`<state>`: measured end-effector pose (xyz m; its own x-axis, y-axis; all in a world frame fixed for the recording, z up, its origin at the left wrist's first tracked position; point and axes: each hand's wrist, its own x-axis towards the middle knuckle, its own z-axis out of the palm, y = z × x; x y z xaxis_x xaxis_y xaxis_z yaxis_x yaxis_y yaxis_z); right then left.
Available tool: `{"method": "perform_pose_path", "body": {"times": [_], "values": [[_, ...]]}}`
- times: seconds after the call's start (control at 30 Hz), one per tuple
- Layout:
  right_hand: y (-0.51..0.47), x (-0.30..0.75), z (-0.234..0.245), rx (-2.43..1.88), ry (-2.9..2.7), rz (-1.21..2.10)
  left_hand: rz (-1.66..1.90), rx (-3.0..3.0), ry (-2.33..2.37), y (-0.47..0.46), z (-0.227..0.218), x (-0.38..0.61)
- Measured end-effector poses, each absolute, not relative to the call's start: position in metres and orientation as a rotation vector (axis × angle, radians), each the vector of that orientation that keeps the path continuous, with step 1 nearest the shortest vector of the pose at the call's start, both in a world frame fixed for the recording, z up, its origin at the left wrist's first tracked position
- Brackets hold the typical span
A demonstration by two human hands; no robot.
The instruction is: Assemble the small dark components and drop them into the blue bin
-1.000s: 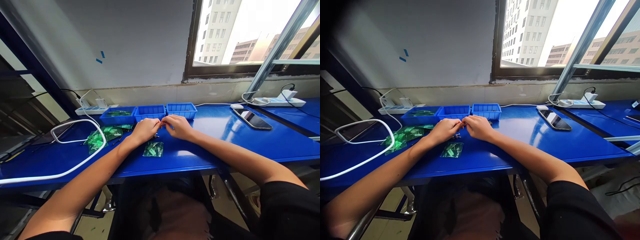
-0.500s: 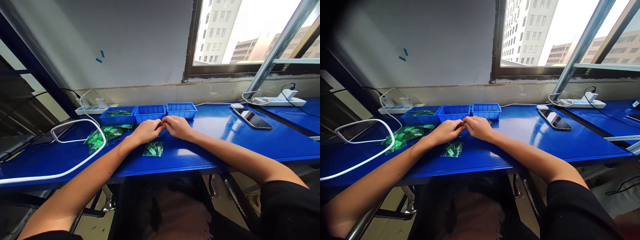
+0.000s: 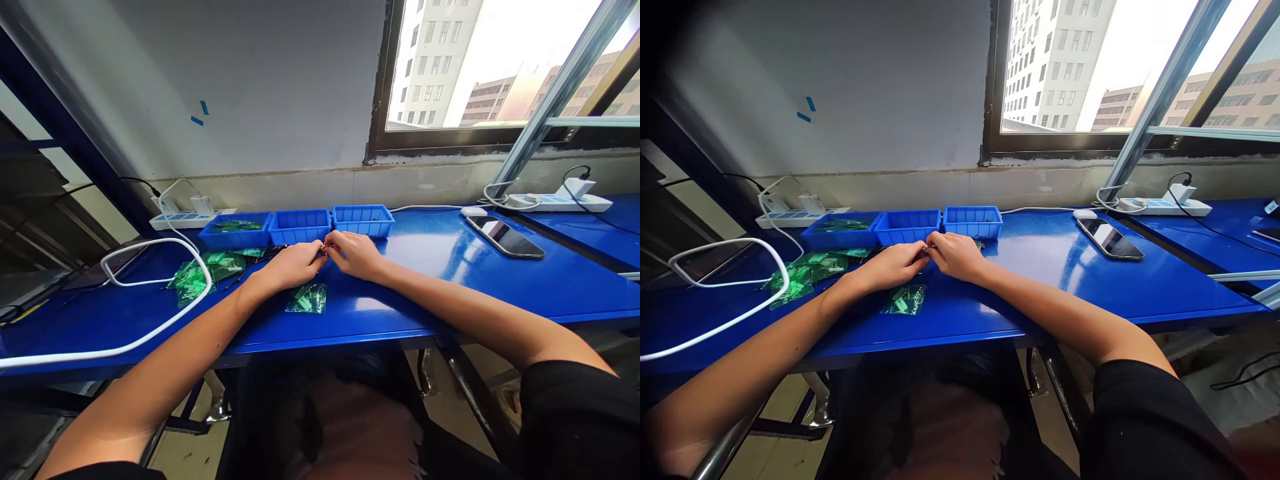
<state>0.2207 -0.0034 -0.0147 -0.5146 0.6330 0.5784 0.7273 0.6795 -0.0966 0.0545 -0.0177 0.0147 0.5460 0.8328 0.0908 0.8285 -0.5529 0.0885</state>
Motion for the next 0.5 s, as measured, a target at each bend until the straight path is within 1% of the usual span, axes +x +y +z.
{"method": "perform_pose_path", "body": {"times": [0.5], "values": [[-0.0041, 0.2208, -0.0153, -0.979, -2.319, -0.215, 0.154, 2.729, 1.533, -0.0183, 0.0150, 0.0548]]}}
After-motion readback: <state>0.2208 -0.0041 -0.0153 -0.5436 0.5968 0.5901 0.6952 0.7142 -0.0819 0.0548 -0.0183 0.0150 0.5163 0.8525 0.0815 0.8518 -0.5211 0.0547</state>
